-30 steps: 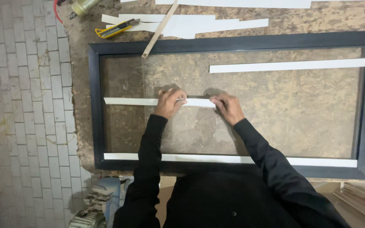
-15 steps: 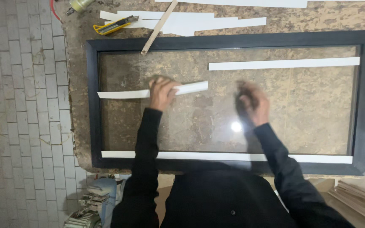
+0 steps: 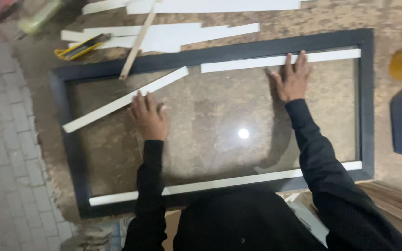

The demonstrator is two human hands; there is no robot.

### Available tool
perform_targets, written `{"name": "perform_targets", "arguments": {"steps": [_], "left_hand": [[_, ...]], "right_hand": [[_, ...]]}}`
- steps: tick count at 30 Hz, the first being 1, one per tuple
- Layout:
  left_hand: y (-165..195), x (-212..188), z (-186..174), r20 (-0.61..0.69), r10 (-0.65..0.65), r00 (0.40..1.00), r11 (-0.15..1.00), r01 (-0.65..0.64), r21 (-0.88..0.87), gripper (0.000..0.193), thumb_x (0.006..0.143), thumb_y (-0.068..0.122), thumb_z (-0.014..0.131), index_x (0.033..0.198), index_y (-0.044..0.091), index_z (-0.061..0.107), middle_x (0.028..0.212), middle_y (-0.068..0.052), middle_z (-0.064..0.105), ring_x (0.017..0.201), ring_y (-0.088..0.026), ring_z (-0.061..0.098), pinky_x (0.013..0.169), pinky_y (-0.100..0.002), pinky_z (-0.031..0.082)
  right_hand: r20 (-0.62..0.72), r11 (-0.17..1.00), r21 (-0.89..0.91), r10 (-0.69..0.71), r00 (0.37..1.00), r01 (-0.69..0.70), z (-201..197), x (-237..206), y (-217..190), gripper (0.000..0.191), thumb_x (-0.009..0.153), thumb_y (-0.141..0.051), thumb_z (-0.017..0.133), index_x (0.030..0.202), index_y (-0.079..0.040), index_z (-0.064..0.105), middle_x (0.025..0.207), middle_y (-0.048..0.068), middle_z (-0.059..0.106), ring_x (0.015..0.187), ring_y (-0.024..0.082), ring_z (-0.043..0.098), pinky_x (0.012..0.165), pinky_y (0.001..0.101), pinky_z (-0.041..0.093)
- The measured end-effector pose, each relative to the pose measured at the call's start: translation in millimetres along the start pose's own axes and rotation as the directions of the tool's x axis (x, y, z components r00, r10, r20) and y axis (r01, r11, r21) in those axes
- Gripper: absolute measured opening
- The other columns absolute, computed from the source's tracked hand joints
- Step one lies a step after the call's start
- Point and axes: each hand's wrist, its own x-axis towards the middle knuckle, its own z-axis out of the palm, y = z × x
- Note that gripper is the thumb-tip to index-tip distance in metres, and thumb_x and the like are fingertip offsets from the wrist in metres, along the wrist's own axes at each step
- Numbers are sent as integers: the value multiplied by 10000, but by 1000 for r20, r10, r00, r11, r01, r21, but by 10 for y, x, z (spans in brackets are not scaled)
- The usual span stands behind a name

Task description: The person applies thin white strips along the inner edges of a black rectangular frame lying on a workbench, pressing them into place by hand. They then use a utility knife to trim and cut the strips to length, at one point picking up a stapler-like tool from the bench before resuming cutting and fitting the strips.

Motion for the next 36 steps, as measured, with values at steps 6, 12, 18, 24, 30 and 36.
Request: {"name": "perform_targets", "arguments": {"steps": [6, 12, 18, 24, 30, 36], "left_hand": [[-162, 270, 90, 9, 26, 1000, 998, -25, -65, 633, 1020, 342, 630, 1546, 37, 452, 1658, -203, 328, 1544, -429, 275, 1238, -648, 210], [-315, 307, 140, -9, 76, 997, 996, -76, -39, 613, 1043, 349, 638, 1555, 61, 464, 1671, -182, 338, 1562, -403, 278, 1252, -649, 210], [-336, 378, 138, 12, 61, 998, 996, -61, -65, 640, 1017, 351, 659, 1544, 42, 467, 1675, -193, 329, 1573, -409, 259, 1244, -651, 223], [-329, 481, 185, 18, 64, 998, 998, -64, -29, 696, 1000, 384, 692, 1551, 37, 448, 1657, -203, 316, 1547, -411, 241, 1231, -643, 224], [-330, 498, 264, -4, 59, 998, 998, -59, -5, 725, 1024, 428, 645, 1593, 48, 404, 1687, -187, 235, 1570, -403, 190, 1256, -616, 205], [-127, 457, 321, 96, 56, 994, 998, -57, 10, 758, 1052, 485, 571, 1617, 43, 326, 1708, -202, 155, 1585, -413, 127, 1286, -591, 153]], "right_hand": [[9, 991, 89, 98, 995, -99, -66, -25, -25, 864, 1010, -632, 582, 1649, -89, 373, 1653, 375, 153, 1552, 491, 154, 1286, 662, 115], [-185, 960, 65, 280, 942, -273, -218, -42, 220, 862, 1100, -598, 511, 1589, 97, 367, 1671, 366, 186, 1565, 518, 109, 1246, 656, 37], [-52, 940, 40, 340, 939, -339, -298, 176, 399, 882, 1075, -638, 445, 1549, 104, 390, 1668, 335, 226, 1574, 467, 115, 1244, 637, -45], [-51, 972, -20, 232, 971, -234, -283, 176, 488, 894, 1097, -644, 448, 1594, 93, 353, 1675, 345, 182, 1560, 480, 96, 1187, 655, -71], [-15, 982, 14, 189, 982, -189, -274, 130, 521, 1001, 1081, -733, 447, 1630, 95, 324, 1688, 360, 160, 1574, 484, 77, 1177, 687, -103], [-3, 980, 11, 199, 980, -199, -260, 154, 475, 1104, 1066, -803, 439, 1612, 146, 297, 1675, 391, 135, 1576, 491, 60, 1171, 680, -119]]}}
